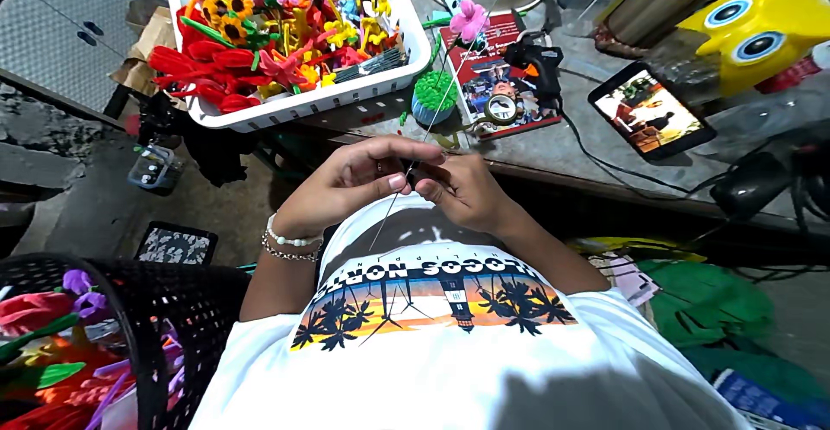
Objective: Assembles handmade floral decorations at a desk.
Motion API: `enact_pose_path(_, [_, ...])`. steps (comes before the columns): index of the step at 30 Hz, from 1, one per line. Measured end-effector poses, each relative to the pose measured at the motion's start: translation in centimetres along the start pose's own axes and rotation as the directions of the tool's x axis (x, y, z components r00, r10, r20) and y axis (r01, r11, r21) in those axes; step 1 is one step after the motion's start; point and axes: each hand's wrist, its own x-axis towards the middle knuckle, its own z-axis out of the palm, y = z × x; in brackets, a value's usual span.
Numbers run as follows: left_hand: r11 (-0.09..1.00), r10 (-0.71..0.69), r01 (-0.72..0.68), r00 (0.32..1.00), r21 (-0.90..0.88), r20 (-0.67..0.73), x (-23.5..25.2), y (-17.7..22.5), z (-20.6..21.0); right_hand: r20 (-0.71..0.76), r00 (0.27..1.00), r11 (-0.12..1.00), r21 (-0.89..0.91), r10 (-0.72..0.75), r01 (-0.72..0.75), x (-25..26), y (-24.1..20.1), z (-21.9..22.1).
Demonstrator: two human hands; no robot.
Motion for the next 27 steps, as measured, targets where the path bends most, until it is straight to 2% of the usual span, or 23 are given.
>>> enact_pose_path(11, [1.000, 0.001, -0.001, 1.000, -0.021, 0.018, 0.01, 0.08, 0.05, -0.011, 1.000, 0.999, -0.044, -0.010, 0.010, 0.02, -0.21, 0.14])
enact_pose_path(20, [0.999, -0.001, 0.002, 1.000, -0.049, 0.027, 0.27, 0.06, 0.14, -0.048, 0.996, 0.980, -0.187, -0.081, 0.070, 0.03, -0.15, 0.61])
enact_pose_path(27, [0.999, -0.035, 0.036, 0.998, -0.023, 0.045, 0.52, -0.57, -0.51, -0.029, 0.997, 0.986, -0.156, -0.065, 0.060, -0.07, 0.42, 0.77])
